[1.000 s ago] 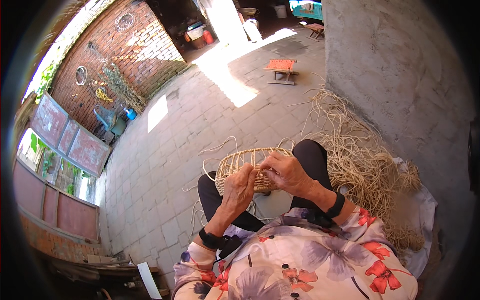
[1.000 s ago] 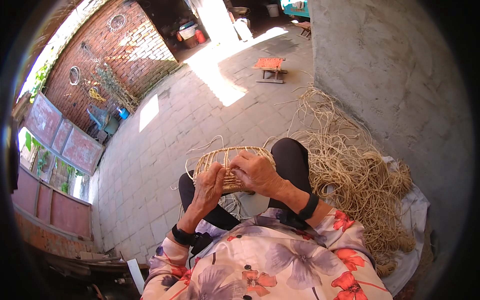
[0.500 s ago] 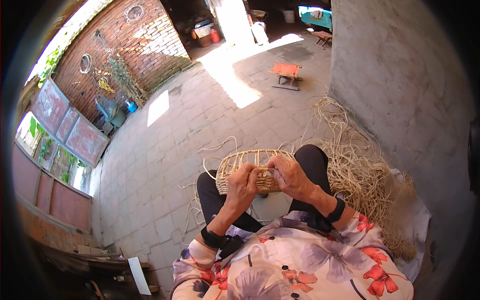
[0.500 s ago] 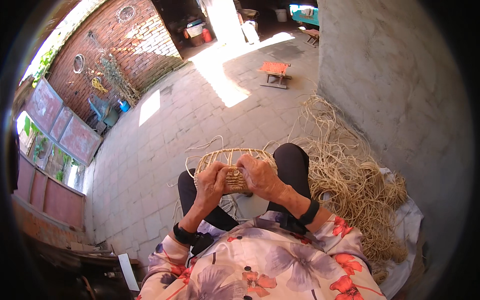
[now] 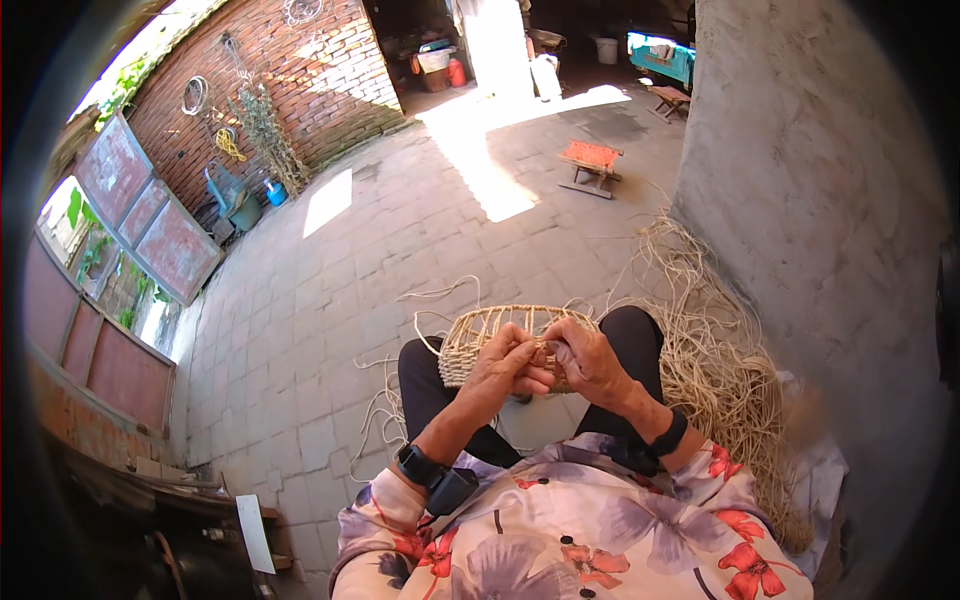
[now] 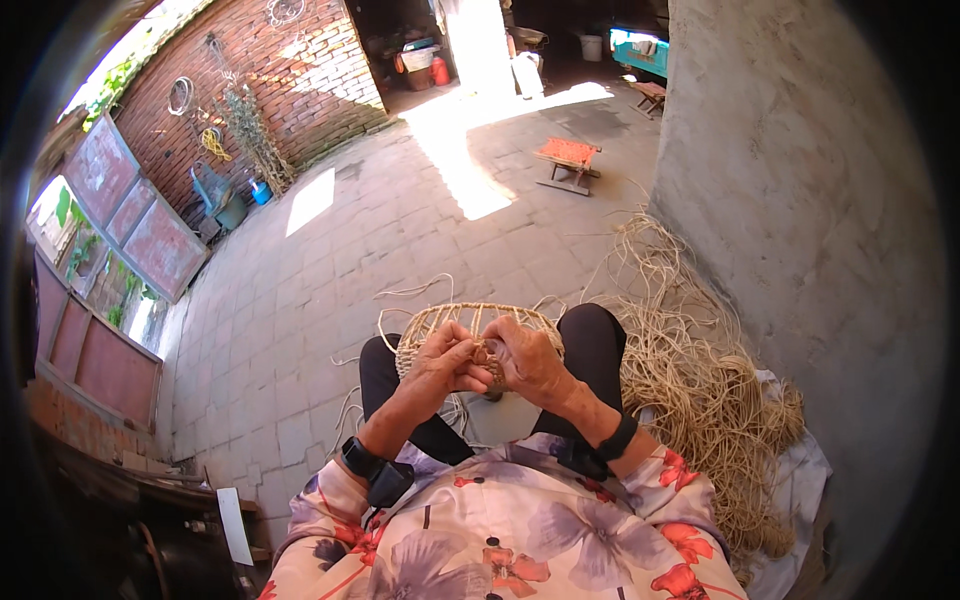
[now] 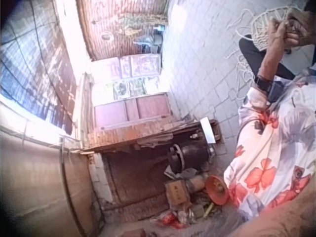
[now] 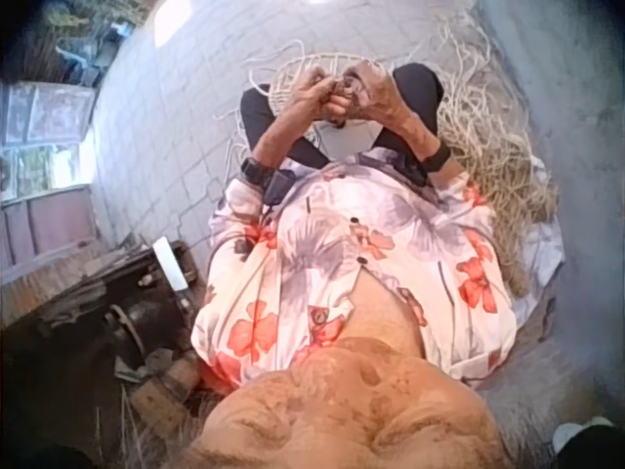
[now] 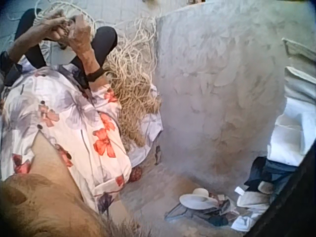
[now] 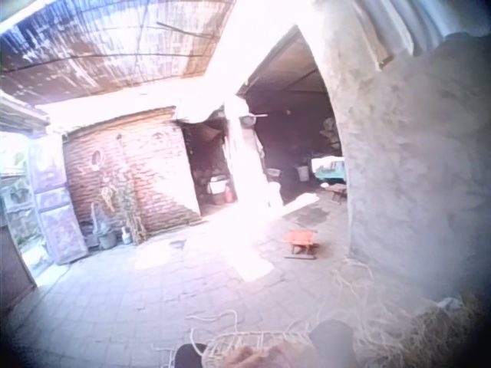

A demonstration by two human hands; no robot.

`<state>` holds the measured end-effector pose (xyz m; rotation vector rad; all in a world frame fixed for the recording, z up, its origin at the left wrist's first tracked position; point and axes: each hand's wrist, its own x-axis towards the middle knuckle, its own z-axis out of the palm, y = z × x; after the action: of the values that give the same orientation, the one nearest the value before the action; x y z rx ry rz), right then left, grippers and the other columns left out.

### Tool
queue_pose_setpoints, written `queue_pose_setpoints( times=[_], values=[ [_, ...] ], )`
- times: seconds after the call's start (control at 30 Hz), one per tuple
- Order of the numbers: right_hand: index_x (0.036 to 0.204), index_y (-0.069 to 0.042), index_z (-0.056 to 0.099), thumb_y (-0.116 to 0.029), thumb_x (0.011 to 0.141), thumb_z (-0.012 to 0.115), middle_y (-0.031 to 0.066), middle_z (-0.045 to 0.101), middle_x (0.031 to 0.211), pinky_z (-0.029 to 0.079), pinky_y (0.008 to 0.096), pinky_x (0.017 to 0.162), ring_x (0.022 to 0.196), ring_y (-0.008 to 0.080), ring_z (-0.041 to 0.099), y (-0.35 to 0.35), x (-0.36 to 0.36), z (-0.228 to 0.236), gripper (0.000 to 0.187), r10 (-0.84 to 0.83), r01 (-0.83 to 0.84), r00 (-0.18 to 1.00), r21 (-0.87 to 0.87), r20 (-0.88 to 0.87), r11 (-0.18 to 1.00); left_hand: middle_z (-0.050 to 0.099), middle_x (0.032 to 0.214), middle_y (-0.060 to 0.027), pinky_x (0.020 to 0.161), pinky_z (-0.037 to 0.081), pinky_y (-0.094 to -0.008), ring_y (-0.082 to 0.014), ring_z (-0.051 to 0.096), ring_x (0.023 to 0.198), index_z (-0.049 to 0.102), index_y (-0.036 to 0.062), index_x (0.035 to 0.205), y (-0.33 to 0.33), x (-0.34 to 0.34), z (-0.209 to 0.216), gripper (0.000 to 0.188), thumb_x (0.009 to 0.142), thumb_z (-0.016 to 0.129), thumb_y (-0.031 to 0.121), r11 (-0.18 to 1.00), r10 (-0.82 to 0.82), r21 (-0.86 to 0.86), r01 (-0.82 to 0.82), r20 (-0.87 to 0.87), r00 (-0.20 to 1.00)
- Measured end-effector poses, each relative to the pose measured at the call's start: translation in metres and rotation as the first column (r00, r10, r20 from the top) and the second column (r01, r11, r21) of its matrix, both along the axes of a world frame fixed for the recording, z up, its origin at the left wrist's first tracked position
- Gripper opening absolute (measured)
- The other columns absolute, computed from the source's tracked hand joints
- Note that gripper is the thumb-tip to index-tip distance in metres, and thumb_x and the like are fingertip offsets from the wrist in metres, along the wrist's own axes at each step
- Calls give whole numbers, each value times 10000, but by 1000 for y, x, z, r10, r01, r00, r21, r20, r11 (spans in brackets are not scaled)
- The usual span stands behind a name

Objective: The person weaves a basket by hand, threading long plant fibers through the established frame of the basket and pulling them tight.

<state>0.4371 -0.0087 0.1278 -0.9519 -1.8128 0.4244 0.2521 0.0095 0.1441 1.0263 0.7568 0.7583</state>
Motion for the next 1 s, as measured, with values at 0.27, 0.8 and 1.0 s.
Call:
queue_pose_setpoints(
  times=[0.27, 0.8, 1.0],
  values=[
    [976, -49, 559, -58, 909, 624, 172, 634, 762, 510, 401, 591, 704, 357, 663, 5, -3, -1, 94, 11, -11, 999, 4, -41, 1000, 617, 890, -74, 629, 604, -256, -148, 693, 733, 516, 19, 1031, 5, -7, -2, 134, 1004, 550, 145, 988, 26, 154, -18, -49, 998],
    [800, -46, 530, -239, 958, 559, 180, 533, 644, 445, 431, 540, 606, 367, 585, 17, -6, 16, 251, -186, 189, 968, -5, 171, 982, 662, 847, -53, 669, 569, -238, -105, 666, 721, 624, -11, 984, 26, -11, -4, 96, 955, 619, 80, 888, -8, 452, 87, -174, 985],
    [815, -33, 550, -251, 968, 545, 194, 567, 686, 430, 424, 541, 605, 373, 579, 18, -6, 12, 266, -98, 99, 995, -63, 32, 993, 671, 815, -39, 627, 550, -228, -91, 648, 675, 641, -7, 1007, 15, -5, 9, 120, 941, 636, 93, 924, 67, 381, 29, -236, 969]
  ],
)
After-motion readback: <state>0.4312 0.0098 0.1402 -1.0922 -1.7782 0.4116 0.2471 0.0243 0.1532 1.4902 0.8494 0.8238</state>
